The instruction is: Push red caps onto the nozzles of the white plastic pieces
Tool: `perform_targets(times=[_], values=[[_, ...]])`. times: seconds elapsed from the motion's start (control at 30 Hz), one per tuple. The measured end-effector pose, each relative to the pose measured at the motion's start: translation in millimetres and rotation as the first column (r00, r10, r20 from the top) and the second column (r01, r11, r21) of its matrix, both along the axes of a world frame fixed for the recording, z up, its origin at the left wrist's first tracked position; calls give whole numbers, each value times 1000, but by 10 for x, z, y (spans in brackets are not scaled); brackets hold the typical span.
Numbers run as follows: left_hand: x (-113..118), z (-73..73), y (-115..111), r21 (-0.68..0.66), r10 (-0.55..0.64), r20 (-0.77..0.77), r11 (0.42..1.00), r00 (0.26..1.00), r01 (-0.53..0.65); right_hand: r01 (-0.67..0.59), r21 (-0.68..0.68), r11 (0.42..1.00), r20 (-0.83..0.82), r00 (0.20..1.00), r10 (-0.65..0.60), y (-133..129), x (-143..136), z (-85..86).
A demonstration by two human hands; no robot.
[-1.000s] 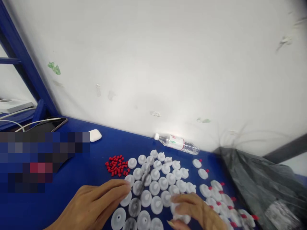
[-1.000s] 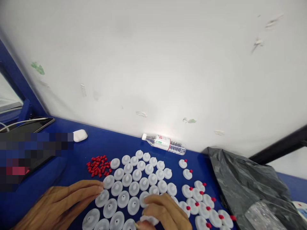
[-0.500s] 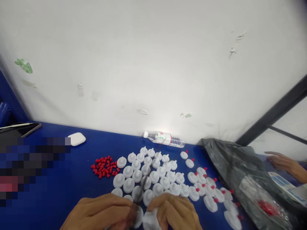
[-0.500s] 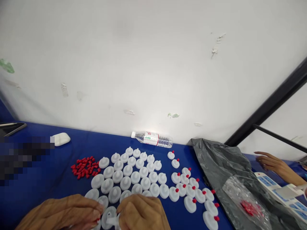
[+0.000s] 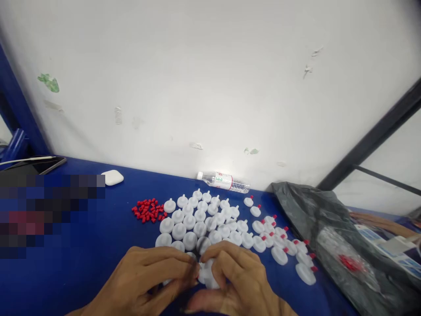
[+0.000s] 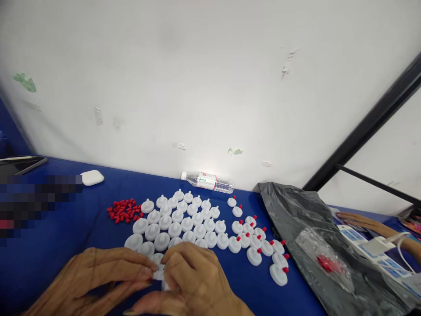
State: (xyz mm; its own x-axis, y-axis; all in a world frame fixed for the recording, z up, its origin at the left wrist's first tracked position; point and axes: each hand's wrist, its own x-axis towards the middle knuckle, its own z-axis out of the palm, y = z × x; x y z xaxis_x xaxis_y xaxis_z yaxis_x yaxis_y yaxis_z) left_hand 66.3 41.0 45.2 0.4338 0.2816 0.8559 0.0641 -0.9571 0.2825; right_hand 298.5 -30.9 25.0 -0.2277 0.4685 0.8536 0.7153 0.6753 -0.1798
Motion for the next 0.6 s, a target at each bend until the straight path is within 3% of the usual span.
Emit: perform_targets(times=[0.1, 0.23, 0.37, 0.5, 0.6], values=[[25, -18, -9, -44, -53, 27, 998, 998, 54, -61, -4, 998, -4, 998, 61, -27, 55, 12], [1, -89, 43, -180, -41, 97, 982, 994, 58, -74, -47, 996, -11, 997, 73, -12, 86, 35], [-67, -114, 123, -232, -21, 49, 972, 999, 32, -130, -38, 991, -71, 989, 127, 34, 51, -14], [-114, -207, 191, -103, 24, -93, 994, 995, -34, -118, -1, 993, -152, 981, 117, 23, 15, -69], [-117, -354, 177, 16, 51, -219, 999, 974, -49, -118, -2, 993, -78, 990, 117, -25, 20, -14]])
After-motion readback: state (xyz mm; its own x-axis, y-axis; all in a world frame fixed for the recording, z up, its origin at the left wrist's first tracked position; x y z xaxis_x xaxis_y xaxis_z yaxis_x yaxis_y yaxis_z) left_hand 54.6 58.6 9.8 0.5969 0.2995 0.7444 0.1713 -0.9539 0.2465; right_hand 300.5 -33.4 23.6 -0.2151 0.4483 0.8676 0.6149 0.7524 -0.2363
